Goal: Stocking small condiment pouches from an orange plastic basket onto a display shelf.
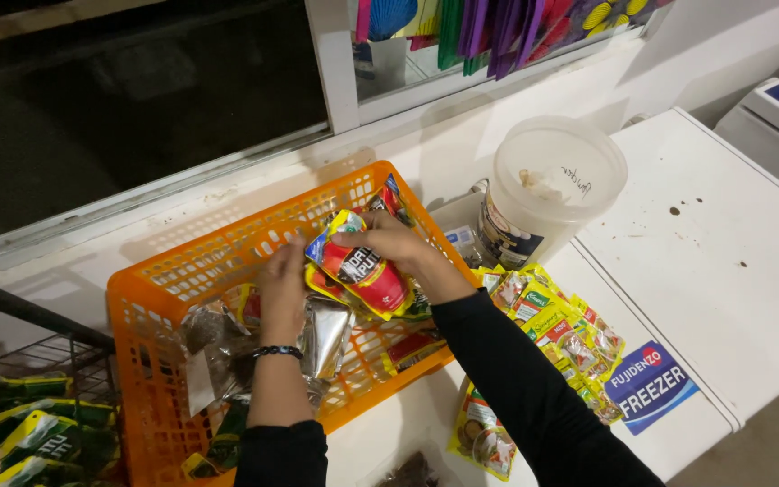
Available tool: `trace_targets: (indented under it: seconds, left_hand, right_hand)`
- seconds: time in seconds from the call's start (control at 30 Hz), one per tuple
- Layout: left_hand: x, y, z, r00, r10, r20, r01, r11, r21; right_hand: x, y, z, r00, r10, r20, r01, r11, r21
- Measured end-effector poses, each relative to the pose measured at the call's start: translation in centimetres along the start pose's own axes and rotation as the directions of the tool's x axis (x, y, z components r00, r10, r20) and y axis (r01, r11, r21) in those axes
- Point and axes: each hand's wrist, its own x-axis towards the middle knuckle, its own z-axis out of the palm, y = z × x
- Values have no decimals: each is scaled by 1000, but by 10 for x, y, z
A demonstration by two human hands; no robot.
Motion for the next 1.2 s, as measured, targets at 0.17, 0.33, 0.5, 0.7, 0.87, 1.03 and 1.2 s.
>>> trace_targets:
  seconds: [0.17,0.33,0.5,0.7,0.87,1.03,1.2]
  left_hand:
    - [-4,4,4,968,-228,103,250,879,-405]
    - [-11,-2,15,790,-458,408,523,850,-60]
    - [-21,23,14,786,-358,504,456,886,-83]
    - [-16,21,10,808,-353,473,519,805,-286]
    - [-6,12,5,838,-391,381,539,708,-456]
    - [17,-44,-1,963,-263,49,247,804,-541]
    - [12,-49,16,983,-162,88,184,888,-421]
  right_hand:
    - [0,9,-19,942,-97,320,82,995,60]
    - [4,16,-37,909,-219,354,100,941,324]
    - [0,5,-38,938,-218,270,98,912,398]
    - [10,1,-42,985,-142,99,77,871,486]
    - [19,4,-49,996,-85,-28,85,793,603]
    - [33,30,-45,992,-113,62,60,833,550]
    - [11,7,-7,984,-49,-171,120,890,439]
